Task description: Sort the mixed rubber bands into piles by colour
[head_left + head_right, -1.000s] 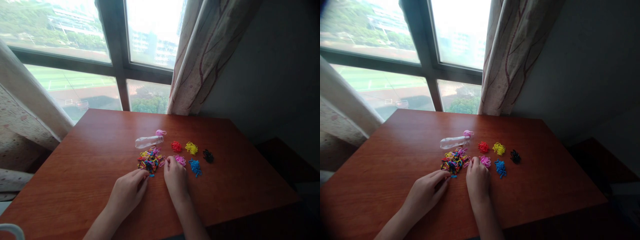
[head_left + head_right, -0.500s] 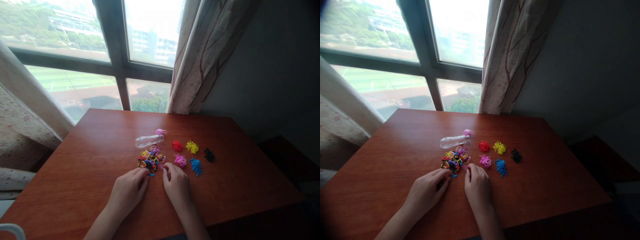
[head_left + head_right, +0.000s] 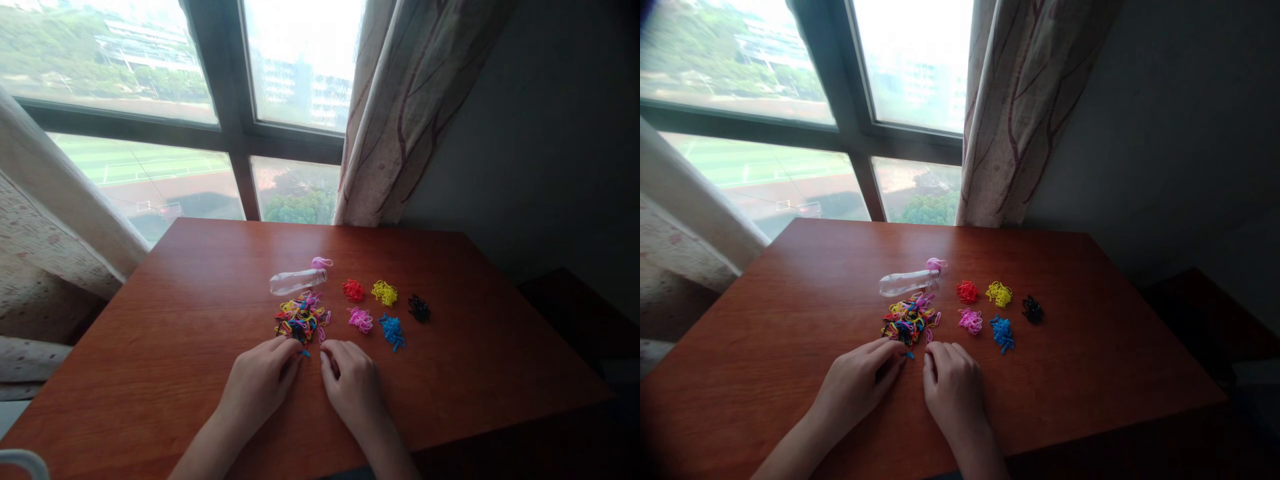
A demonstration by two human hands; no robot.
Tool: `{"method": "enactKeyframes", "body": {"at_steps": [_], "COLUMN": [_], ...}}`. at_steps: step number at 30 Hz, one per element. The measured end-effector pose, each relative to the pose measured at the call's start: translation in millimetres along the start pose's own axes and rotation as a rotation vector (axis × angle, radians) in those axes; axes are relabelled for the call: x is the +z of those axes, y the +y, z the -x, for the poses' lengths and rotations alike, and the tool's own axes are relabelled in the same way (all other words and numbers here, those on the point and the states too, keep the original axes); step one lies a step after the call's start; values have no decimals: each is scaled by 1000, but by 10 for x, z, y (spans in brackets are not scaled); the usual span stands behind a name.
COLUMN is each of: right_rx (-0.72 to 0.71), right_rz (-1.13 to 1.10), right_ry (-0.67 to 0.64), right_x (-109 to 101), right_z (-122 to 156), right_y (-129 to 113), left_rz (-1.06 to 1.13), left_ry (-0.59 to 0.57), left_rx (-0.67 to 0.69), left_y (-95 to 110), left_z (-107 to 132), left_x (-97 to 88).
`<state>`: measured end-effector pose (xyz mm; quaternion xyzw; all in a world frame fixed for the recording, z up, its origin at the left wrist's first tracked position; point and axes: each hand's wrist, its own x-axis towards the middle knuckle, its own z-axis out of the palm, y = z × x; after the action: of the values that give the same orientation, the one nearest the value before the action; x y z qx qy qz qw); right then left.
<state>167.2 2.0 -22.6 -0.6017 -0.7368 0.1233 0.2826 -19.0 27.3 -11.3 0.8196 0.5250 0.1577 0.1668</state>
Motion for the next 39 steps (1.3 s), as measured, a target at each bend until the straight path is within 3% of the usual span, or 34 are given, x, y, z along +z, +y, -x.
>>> {"method": "enactKeyframes", "body": {"at_steps": [8, 21, 25, 33, 39], "right_rx": [-69, 2, 53, 253, 295], "right_rz": [-3, -86, -129, -31, 58], "right_ry": [-118, -6, 71, 308, 343], "right_x": [-26, -25, -116, -486, -574], "right_z": [-3, 126, 241, 254, 201], "right_y": [-52, 75, 277, 936, 1110], "left_rz": [26, 40, 37, 32, 46], "left_ry": [-44, -53, -50, -28, -30], "left_rx": [32, 47, 58, 70, 69], "left_y": [38, -4, -1, 10, 5], "left_z": [-3, -15, -21, -16, -16], "left_x": [29, 47, 41, 19, 22]}}
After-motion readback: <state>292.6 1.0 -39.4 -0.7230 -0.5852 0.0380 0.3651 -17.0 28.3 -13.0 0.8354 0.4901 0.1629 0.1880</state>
